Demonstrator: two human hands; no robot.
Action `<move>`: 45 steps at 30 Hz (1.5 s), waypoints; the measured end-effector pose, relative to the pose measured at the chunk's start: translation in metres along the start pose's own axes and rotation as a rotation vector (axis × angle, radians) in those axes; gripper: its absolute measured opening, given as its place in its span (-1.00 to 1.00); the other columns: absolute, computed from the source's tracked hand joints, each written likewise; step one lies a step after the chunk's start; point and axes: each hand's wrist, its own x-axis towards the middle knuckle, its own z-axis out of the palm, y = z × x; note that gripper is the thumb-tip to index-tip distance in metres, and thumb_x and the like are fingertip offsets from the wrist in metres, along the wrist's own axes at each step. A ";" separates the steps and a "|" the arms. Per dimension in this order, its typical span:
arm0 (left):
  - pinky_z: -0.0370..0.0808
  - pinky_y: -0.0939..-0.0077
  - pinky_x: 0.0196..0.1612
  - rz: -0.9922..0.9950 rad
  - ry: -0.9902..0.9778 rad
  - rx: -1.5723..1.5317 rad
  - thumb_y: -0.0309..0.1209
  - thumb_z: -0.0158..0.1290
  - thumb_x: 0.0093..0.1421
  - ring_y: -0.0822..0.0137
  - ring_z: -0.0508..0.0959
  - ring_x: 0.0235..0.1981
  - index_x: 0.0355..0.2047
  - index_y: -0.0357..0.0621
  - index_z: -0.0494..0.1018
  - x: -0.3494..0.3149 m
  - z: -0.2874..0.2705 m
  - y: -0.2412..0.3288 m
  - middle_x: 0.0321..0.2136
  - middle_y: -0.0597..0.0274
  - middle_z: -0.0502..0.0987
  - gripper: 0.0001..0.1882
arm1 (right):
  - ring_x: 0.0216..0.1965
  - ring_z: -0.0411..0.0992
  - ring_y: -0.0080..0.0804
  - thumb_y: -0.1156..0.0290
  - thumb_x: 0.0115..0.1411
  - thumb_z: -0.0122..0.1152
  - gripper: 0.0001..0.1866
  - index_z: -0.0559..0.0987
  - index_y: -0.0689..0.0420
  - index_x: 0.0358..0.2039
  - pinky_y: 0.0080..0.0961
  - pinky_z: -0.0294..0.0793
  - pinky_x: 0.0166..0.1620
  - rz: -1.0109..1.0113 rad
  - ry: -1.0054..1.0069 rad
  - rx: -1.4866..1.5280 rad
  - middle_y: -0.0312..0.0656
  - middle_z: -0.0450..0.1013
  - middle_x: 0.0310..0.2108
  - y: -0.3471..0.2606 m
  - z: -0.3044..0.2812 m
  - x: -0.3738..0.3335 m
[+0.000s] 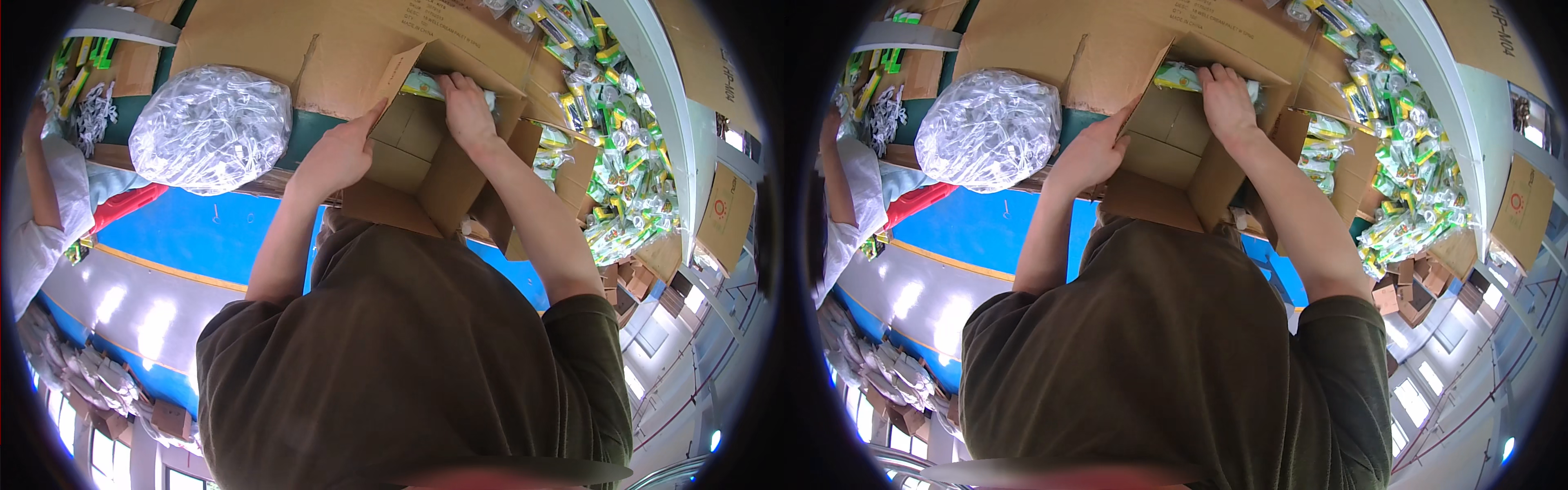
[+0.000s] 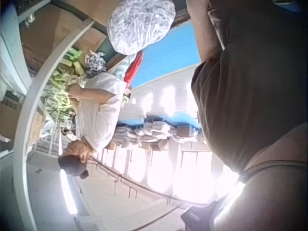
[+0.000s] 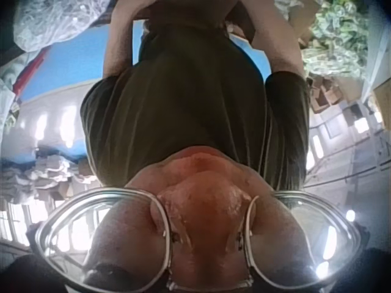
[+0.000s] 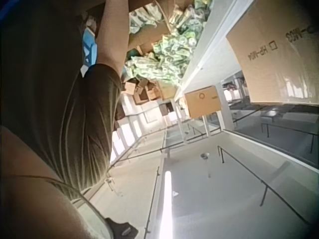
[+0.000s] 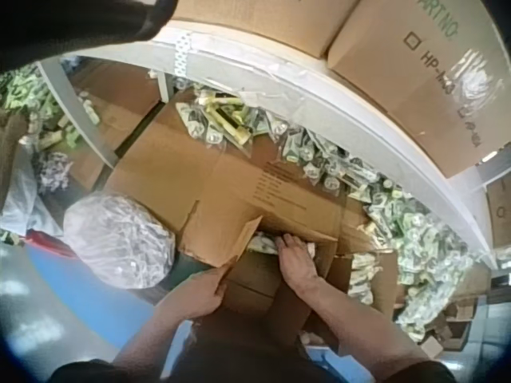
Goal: The person stocks individual packaged products into a cardboard box, then seals the box with a handheld tape dispenser. The sealed box is then placed onto a storage shelf.
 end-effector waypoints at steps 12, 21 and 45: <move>0.23 0.28 0.25 0.073 0.132 -0.285 -0.47 -0.15 0.21 -0.01 0.30 0.23 0.27 -0.23 0.07 0.007 0.040 -0.016 0.23 -0.13 0.21 -0.41 | -0.12 0.51 -0.09 0.47 0.18 0.02 -0.70 0.43 0.26 -0.07 -0.29 0.57 -0.12 0.069 -0.258 -0.215 0.03 0.33 -0.06 -0.005 0.031 0.019; 0.24 0.16 0.23 0.071 0.185 -0.273 -0.46 -0.15 0.15 -0.18 0.26 0.21 0.26 -0.20 0.06 -0.001 0.040 -0.014 0.20 -0.20 0.21 -0.38 | -0.34 0.58 -0.11 0.47 0.18 -0.03 -0.74 0.39 0.25 -0.11 -0.32 0.60 -0.34 -0.094 -0.142 -0.410 0.08 0.45 -0.17 -0.012 0.031 0.028; 0.46 0.07 -0.10 -0.010 0.485 -0.287 -0.54 -0.13 0.24 -0.31 0.47 -0.12 0.21 -0.28 0.21 -0.016 0.016 0.001 -0.14 -0.34 0.48 -0.50 | -0.26 0.52 -0.44 0.46 0.23 0.10 -0.77 0.51 0.22 -0.11 -0.50 0.55 -0.26 0.504 0.448 1.122 -0.22 0.51 -0.36 0.081 -0.092 0.074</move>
